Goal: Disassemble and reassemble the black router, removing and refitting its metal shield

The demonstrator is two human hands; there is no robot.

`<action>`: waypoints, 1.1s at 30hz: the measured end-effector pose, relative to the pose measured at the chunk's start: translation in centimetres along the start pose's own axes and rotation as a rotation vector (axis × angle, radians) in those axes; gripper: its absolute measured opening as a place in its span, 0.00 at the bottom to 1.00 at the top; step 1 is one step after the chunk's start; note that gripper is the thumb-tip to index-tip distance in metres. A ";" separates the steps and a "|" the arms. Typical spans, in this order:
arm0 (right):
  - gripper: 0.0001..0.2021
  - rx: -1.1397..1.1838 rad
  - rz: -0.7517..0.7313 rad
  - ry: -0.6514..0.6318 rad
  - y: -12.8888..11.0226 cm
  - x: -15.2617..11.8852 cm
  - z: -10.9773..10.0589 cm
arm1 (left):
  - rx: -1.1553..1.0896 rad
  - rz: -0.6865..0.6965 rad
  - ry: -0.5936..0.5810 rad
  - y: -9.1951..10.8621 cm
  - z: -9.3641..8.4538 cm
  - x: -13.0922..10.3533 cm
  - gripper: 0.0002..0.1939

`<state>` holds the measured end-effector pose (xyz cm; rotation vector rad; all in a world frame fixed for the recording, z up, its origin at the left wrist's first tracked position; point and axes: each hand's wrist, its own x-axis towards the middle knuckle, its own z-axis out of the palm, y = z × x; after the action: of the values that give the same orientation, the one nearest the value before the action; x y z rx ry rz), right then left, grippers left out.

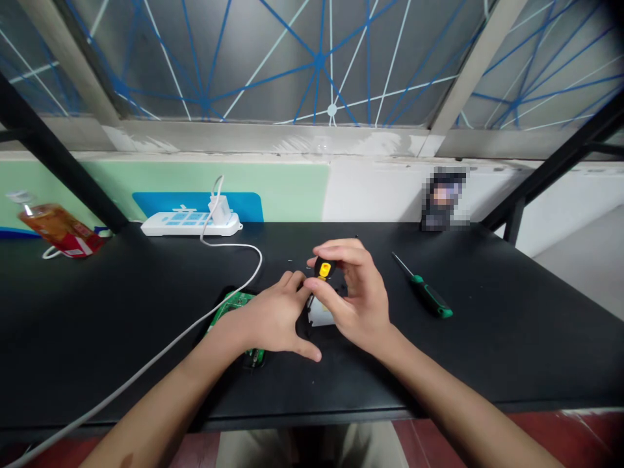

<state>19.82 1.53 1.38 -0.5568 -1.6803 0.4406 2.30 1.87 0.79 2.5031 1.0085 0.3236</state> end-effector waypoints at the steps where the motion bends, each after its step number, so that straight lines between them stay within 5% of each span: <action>1: 0.21 -0.021 -0.014 0.020 0.1 0.0 0.0 | 0.014 -0.014 -0.015 0.1 0.0 0.0 0.46; 10: 0.22 0.036 0.025 -0.040 -0.2 -0.1 -0.3 | 0.082 -0.028 -0.039 0.3 -0.2 0.0 0.45; 19: 0.22 -0.060 0.008 0.048 0.1 0.1 -0.1 | 0.099 -0.049 -0.060 0.6 -0.5 0.1 0.48; 33: 0.12 -0.082 0.175 0.364 3.6 2.0 -4.6 | 0.107 -0.108 -0.132 0.4 -0.5 0.0 0.59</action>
<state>24.56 5.51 1.71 -0.7987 -1.3107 0.3714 2.32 1.74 1.46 2.5140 1.1288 0.0730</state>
